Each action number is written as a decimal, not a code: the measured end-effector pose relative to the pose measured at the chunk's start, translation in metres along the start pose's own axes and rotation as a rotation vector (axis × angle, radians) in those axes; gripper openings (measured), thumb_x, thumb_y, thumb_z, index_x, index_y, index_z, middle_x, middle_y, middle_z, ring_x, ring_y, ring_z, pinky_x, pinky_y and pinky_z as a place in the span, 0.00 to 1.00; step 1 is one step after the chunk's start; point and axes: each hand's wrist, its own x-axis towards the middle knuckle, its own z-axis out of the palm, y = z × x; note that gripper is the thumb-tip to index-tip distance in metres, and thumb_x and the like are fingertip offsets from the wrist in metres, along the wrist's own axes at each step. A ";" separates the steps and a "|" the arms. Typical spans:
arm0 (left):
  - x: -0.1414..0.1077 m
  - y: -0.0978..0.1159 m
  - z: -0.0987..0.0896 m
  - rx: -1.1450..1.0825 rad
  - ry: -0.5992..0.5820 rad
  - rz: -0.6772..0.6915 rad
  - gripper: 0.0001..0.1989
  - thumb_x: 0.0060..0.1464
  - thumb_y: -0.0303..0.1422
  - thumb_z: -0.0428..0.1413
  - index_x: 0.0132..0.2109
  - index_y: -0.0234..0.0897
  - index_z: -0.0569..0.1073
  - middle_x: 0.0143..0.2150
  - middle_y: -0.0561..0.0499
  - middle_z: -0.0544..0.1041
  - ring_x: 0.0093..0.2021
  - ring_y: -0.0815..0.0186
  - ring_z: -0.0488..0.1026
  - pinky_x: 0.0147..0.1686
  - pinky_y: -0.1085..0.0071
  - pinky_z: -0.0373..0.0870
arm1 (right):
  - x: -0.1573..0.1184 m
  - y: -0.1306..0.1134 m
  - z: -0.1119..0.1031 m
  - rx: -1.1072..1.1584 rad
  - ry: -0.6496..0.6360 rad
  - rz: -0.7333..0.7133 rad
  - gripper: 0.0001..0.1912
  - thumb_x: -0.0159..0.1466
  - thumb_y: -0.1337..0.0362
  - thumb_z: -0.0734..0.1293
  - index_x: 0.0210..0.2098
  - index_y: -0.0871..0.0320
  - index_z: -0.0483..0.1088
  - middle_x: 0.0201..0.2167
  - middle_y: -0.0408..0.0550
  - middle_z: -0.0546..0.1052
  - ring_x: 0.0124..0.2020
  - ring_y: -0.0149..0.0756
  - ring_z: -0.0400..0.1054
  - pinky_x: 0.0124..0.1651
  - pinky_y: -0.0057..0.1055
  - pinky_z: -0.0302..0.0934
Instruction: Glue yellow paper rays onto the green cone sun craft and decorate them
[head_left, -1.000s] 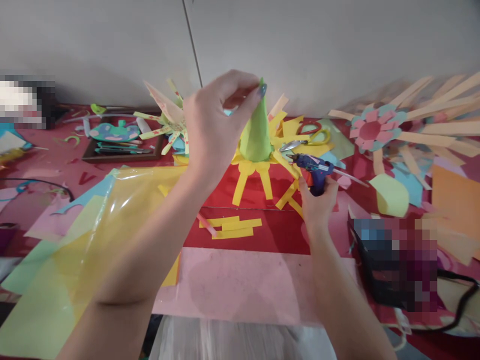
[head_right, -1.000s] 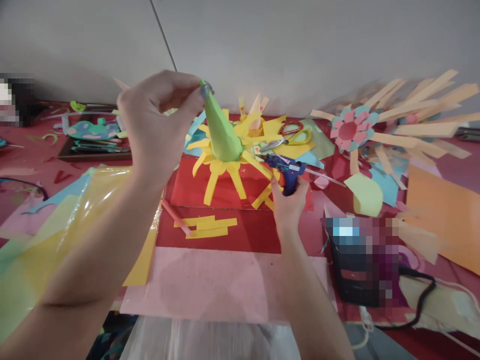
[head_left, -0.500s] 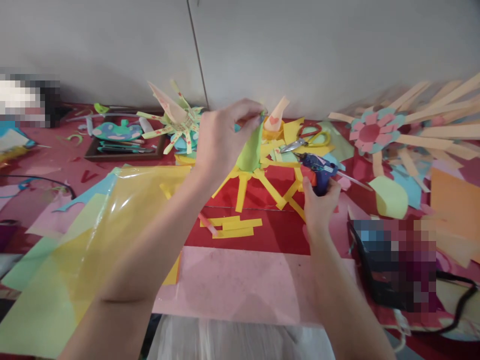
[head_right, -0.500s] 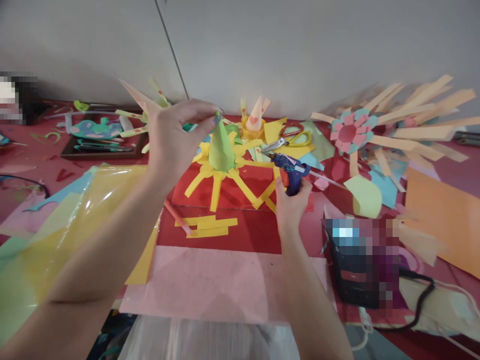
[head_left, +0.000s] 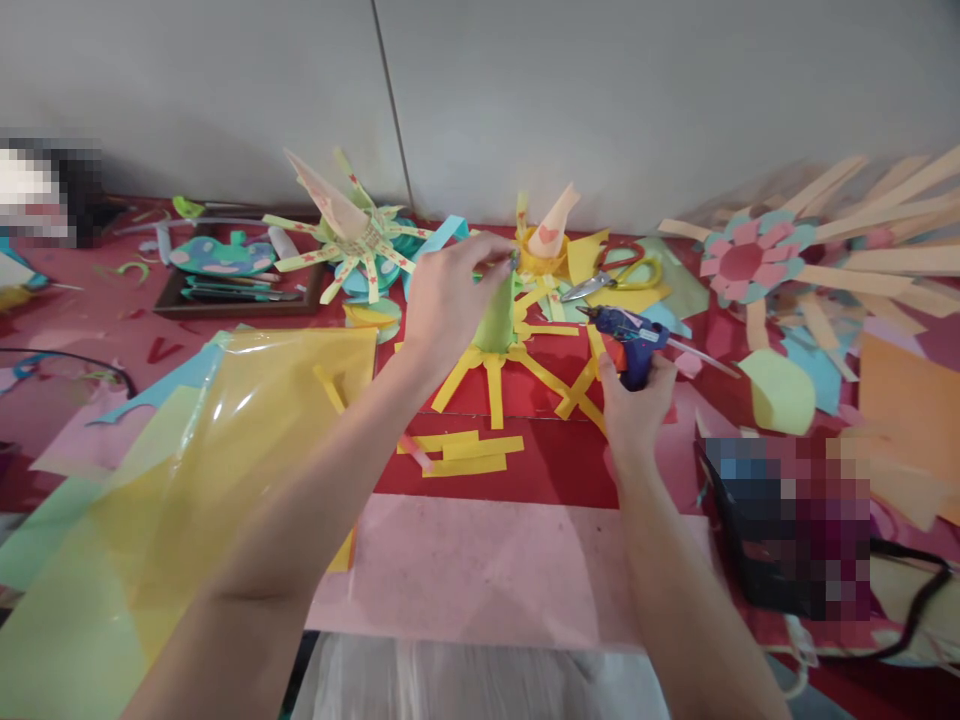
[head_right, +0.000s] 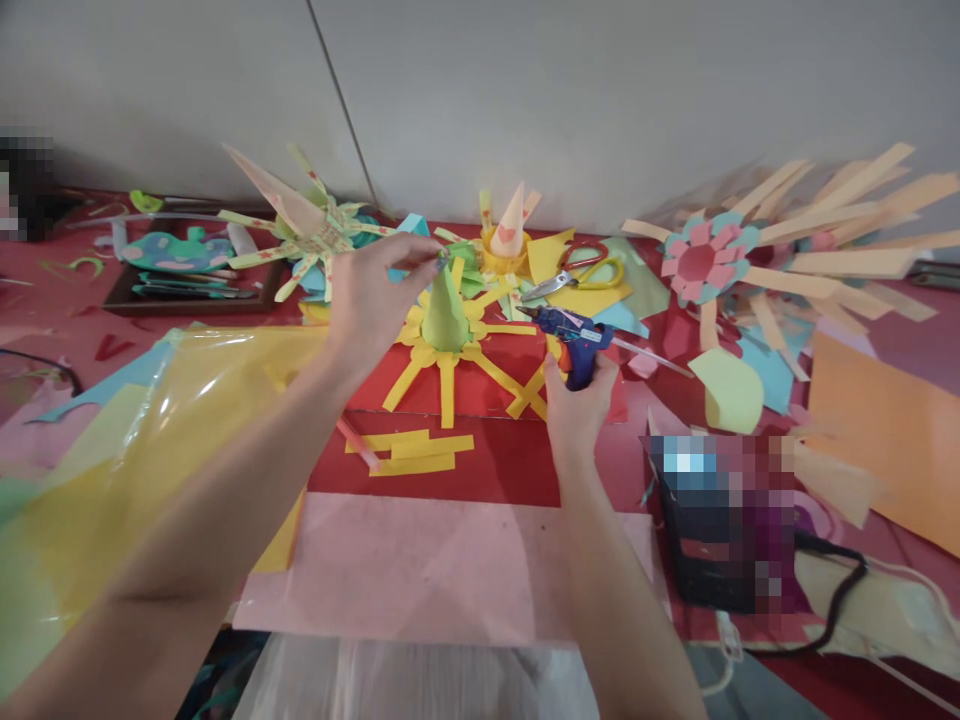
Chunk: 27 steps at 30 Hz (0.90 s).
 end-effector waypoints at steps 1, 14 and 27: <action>0.000 -0.001 0.000 0.005 -0.005 0.005 0.07 0.55 0.27 0.55 0.38 0.43 0.76 0.36 0.56 0.79 0.37 0.68 0.75 0.42 0.72 0.69 | 0.000 0.001 0.000 0.006 -0.009 -0.002 0.24 0.49 0.52 0.69 0.40 0.57 0.62 0.36 0.47 0.70 0.38 0.36 0.66 0.45 0.37 0.61; -0.010 -0.006 -0.014 0.099 0.053 0.008 0.04 0.57 0.34 0.57 0.40 0.44 0.72 0.44 0.52 0.73 0.44 0.64 0.70 0.45 0.66 0.67 | -0.005 0.001 0.003 -0.020 -0.033 -0.052 0.23 0.48 0.52 0.69 0.38 0.56 0.61 0.32 0.45 0.69 0.32 0.34 0.64 0.40 0.35 0.61; -0.077 -0.043 0.017 0.179 -0.395 -0.202 0.09 0.55 0.28 0.58 0.44 0.36 0.72 0.38 0.51 0.70 0.35 0.67 0.71 0.36 0.71 0.69 | -0.017 -0.005 0.009 -0.324 -0.128 -0.140 0.23 0.48 0.55 0.68 0.40 0.55 0.60 0.38 0.50 0.72 0.40 0.42 0.68 0.45 0.41 0.62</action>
